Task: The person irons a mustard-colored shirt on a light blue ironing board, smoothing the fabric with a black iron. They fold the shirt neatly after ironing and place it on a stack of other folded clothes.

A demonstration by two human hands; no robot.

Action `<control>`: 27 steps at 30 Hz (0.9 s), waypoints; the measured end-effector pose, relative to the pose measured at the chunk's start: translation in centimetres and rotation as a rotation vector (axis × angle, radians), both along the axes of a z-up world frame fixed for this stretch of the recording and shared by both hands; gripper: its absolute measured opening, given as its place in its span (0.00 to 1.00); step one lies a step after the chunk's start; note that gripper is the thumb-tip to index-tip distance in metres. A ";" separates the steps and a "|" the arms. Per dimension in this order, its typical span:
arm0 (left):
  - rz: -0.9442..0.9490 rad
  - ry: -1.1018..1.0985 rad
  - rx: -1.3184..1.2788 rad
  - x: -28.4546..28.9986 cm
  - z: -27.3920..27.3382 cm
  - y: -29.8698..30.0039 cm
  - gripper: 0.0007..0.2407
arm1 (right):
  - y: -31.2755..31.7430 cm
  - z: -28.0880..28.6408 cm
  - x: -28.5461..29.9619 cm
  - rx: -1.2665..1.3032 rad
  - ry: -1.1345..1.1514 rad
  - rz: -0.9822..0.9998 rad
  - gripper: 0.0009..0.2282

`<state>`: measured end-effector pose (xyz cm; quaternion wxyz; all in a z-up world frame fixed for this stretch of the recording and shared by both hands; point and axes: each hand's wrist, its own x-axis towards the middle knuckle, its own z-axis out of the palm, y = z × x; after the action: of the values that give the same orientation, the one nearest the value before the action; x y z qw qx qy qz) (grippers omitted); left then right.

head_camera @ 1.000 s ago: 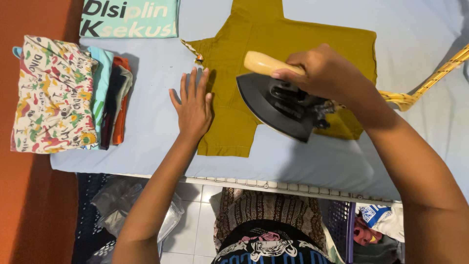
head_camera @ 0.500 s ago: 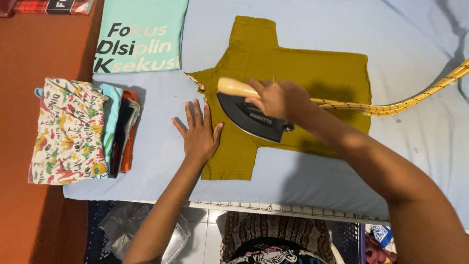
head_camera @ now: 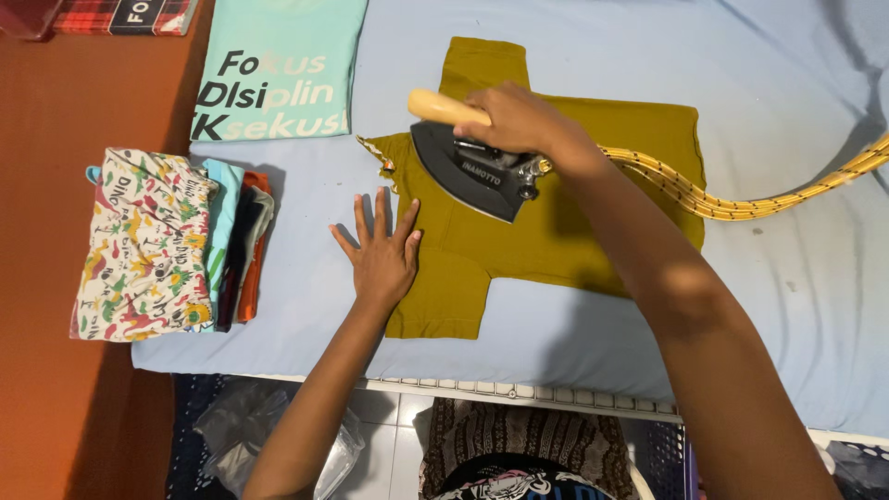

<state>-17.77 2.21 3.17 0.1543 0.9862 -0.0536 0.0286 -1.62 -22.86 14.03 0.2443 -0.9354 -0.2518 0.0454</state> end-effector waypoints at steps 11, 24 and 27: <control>0.004 -0.170 -0.026 0.0 -1.4 0.2 0.22 | 3.9 -0.7 -2.3 -0.107 -0.187 -0.105 0.17; -0.032 -0.150 0.025 0.6 -2.9 0.8 0.26 | 0.5 0.8 -7.3 -0.280 0.084 0.150 0.19; -0.065 -0.135 0.118 0.7 -2.6 0.9 0.28 | -2.0 1.1 -11.1 -0.333 0.009 0.038 0.19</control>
<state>-17.02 3.11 0.54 0.0928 0.9871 -0.0976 0.0867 -12.77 -24.85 15.10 0.0863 -0.9577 -0.2575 0.0953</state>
